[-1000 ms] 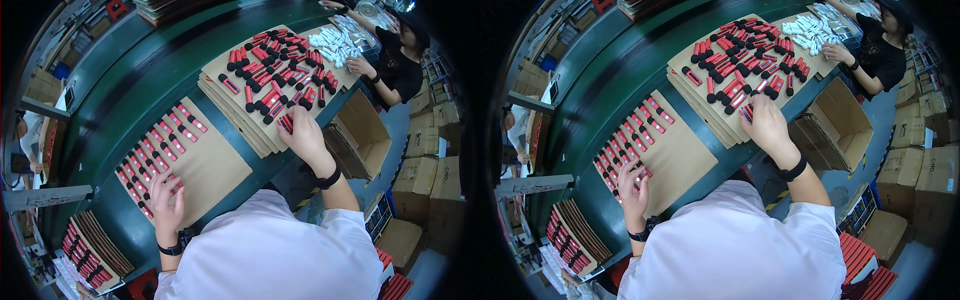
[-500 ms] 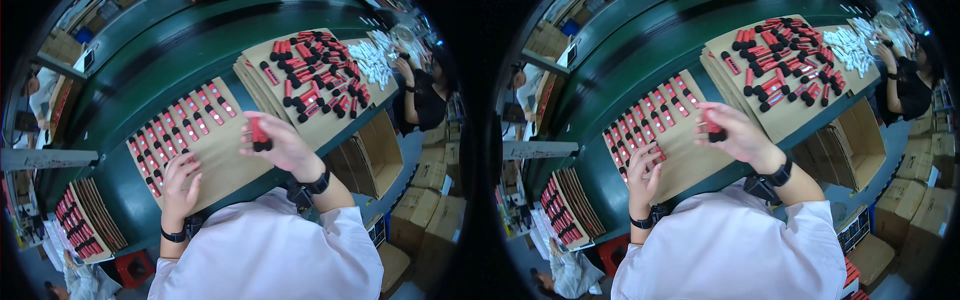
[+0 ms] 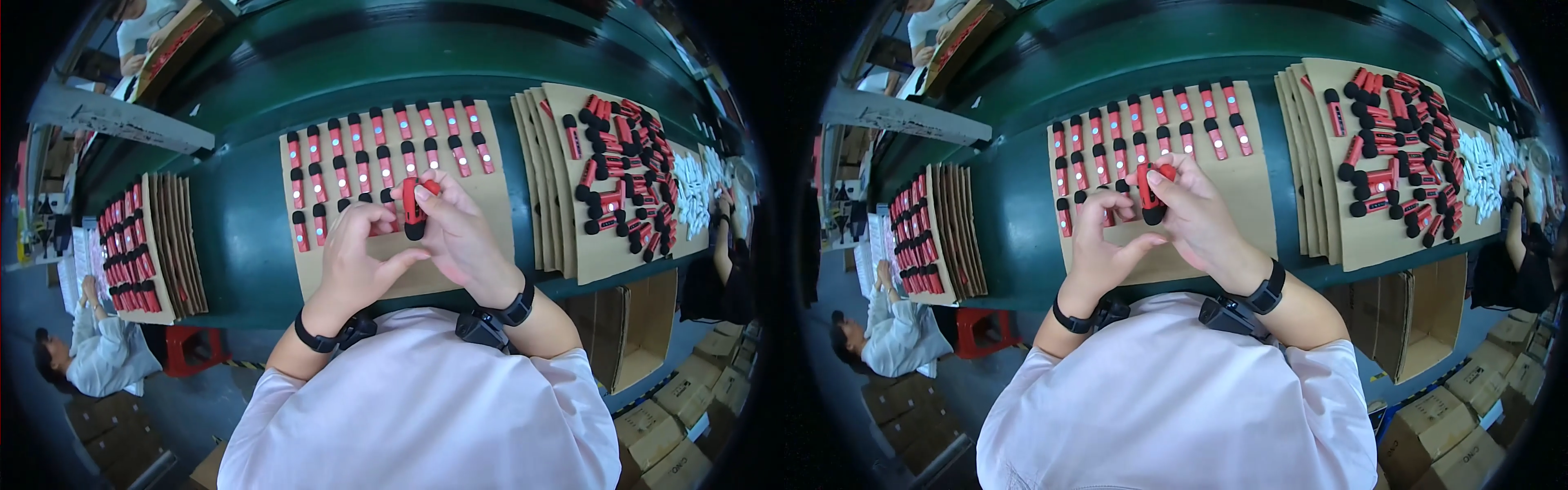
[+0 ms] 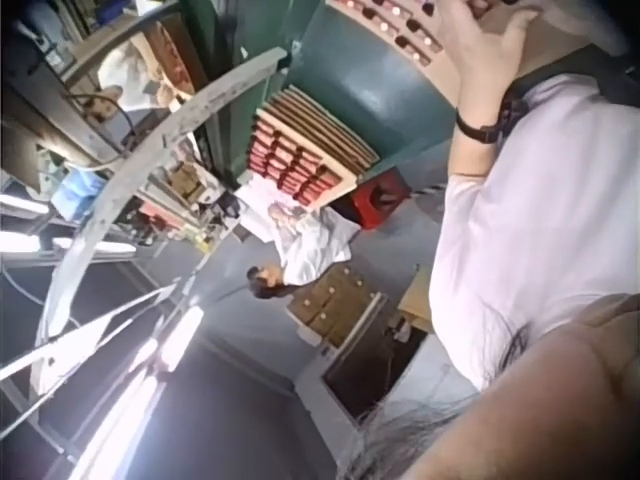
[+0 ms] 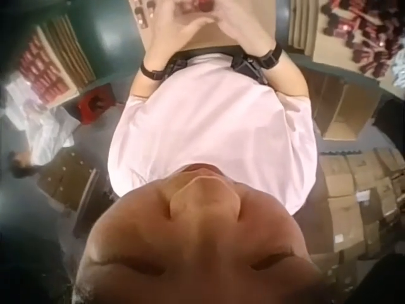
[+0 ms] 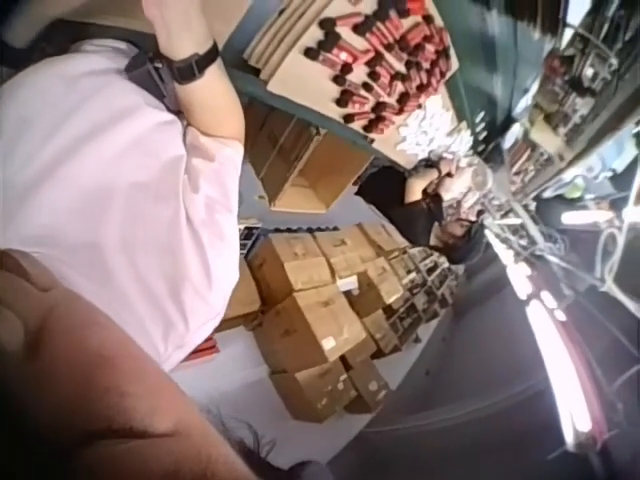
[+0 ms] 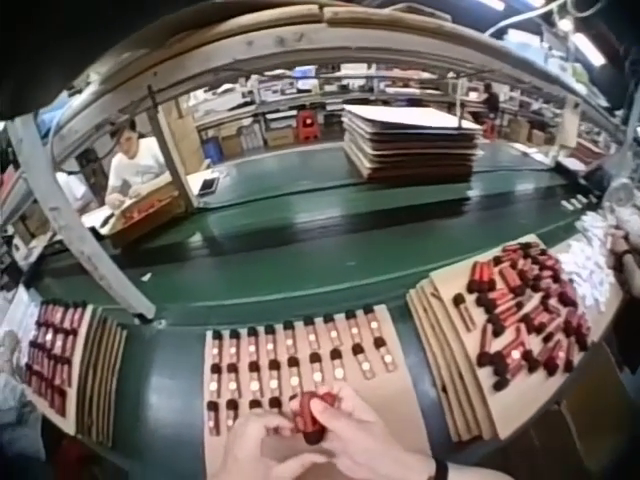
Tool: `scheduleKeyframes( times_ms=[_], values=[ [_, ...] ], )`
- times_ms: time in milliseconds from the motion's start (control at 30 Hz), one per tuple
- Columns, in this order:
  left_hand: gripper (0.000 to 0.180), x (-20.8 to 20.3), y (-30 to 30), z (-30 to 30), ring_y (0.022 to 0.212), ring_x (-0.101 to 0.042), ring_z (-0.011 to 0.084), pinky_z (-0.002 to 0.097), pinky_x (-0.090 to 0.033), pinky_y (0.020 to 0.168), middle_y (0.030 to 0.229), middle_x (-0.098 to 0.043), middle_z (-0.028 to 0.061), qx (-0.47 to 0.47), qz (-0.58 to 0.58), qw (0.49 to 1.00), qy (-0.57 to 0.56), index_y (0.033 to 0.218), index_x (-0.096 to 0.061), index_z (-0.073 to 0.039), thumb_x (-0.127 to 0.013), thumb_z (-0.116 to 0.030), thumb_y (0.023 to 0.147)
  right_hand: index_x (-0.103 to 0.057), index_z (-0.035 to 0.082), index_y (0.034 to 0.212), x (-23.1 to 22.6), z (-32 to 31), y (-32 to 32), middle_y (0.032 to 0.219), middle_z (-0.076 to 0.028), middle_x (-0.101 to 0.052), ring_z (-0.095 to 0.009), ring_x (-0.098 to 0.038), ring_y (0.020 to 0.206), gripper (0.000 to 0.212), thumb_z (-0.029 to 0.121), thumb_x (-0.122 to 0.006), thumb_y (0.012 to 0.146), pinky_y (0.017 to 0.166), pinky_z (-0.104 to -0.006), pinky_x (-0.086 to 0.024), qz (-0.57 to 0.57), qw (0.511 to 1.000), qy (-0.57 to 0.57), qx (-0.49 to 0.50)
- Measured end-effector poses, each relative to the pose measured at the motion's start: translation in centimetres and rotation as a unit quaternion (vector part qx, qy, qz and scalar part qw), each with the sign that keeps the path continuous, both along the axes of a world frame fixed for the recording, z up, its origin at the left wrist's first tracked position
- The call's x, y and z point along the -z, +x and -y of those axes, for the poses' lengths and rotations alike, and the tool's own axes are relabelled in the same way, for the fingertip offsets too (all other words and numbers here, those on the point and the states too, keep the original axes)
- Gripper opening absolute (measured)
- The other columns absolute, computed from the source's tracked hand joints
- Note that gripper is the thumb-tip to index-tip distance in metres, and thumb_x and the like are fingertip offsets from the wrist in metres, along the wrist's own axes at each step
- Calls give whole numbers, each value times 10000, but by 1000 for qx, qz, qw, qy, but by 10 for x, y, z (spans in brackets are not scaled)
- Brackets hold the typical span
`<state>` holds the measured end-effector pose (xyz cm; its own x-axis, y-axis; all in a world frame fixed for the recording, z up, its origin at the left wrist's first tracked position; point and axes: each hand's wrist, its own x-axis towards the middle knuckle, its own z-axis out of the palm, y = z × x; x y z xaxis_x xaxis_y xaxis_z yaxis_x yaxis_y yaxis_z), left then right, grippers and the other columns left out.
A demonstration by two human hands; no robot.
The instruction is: Assembling small electronic components and placing them systematically into an assembly tray.
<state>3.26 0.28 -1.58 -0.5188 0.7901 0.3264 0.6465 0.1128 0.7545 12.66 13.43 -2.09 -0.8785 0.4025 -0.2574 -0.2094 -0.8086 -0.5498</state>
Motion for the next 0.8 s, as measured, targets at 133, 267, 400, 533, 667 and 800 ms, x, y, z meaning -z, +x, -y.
scheduleKeyframes(
  times_ms=[133, 267, 400, 533, 667, 800],
  values=[
    [385, 2, 2, -6, 795, -617, 196, 319, -500, 735, 879, -633, 96, 1, -30, 999, 25, 1045, -597, -19, -813, -88, 735, -437, 77, 1144, 5, 0, -1, 1123, -118, -580, -192, -595, 985, 205, 108, -554, 978, 895, -336, -485, -27, 998, 48, -4],
    [294, -4, -6, 1, 820, -626, 175, 304, -495, 766, 912, -659, 94, -1, 100, 995, 21, 1065, -621, 0, -734, -57, 800, -443, 71, 1183, 10, -8, 16, 1110, -95, -585, -158, -579, 938, 285, 68, -601, 945, 838, -278, -465, -14, 970, 236, 55],
    [235, -4, -15, 16, 852, -631, 169, 298, -493, 796, 959, -676, 102, 42, 330, 943, -13, 1081, -640, 15, -651, -45, 854, -494, 42, 1218, -2, -15, 38, 1055, -81, -597, -121, -547, 863, 378, 27, -672, 885, 759, -233, -431, 17, 912, 409, 42],
    [218, -18, -16, 16, 868, -633, 176, 301, -492, 807, 959, -680, 95, 108, 272, 954, -58, 1073, -650, 16, -637, -59, 869, -578, 10, 1182, -3, -21, 49, 982, -79, -607, -103, -511, 782, 375, 14, -724, 836, 694, -222, -408, 23, 843, 538, 2],
    [216, -25, -10, 12, 869, -642, 203, 312, -501, 797, 935, -684, 101, 88, 179, 979, 26, 1048, -658, 15, -685, -59, 847, -638, -10, 1079, -2, -13, 53, 938, -83, -613, -103, -496, 715, 277, 14, -740, 823, 655, -227, -403, 20, 824, 566, 27],
    [270, -25, -13, 11, 851, -651, 232, 329, -511, 785, 925, -688, 110, 119, 17, 990, 70, 1046, -657, 8, -747, -73, 805, -645, -22, 1052, -2, -11, 57, 921, -89, -619, -108, -494, 682, 252, 8, -741, 820, 637, -232, -401, 5, 817, 576, 40]
  ],
)
